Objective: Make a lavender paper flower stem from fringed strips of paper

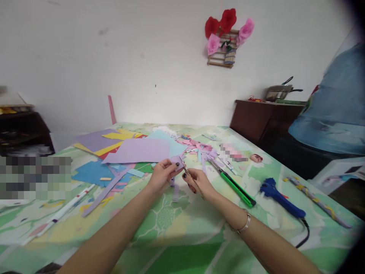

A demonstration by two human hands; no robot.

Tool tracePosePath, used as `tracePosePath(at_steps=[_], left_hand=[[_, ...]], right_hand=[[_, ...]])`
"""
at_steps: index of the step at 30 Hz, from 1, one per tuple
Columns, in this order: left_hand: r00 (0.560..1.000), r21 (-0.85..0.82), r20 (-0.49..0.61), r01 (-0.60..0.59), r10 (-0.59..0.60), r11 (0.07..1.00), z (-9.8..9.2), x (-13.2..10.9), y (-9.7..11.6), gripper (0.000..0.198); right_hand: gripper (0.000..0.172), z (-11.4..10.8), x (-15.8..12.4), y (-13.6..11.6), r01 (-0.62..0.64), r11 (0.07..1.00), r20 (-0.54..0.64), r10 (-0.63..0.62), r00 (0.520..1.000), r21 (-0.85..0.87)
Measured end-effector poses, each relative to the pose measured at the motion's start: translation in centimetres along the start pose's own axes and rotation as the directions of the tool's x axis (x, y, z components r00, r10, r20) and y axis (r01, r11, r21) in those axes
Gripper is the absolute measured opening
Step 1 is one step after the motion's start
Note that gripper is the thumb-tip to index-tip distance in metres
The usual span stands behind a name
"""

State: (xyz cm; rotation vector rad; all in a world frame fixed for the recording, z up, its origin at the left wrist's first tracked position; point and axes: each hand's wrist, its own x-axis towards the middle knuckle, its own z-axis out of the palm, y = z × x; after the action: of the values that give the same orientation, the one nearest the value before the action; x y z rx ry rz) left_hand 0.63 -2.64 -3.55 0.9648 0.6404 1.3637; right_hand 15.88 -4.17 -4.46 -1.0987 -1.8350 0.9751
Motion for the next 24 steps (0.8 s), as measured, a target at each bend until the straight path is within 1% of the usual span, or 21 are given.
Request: tracePosePath(at_steps=[5,16,24], left_hand=[[1.000,0.015,-0.029,-0.010,0.011,1.000,0.37,-0.23,0.05,0.019],[1.000,0.012,-0.028,0.003,-0.002,1.000,0.47,-0.30,0.21,0.021],[0.999,0.007,-0.038,0.012,-0.011,1.000,0.48,-0.30,0.34,0.018]], right_hand=[[0.045,0.10,0.03,0.09,-0.008,1.000,-0.011,0.008,1.000,0.025],[0.047,0.29,0.24,0.58,-0.023,0.999,-0.047,0.024,0.999,0.026],[0.046,0.40,0.24,0.97,-0.076,0.995,-0.038,0.078,0.996,0.072]])
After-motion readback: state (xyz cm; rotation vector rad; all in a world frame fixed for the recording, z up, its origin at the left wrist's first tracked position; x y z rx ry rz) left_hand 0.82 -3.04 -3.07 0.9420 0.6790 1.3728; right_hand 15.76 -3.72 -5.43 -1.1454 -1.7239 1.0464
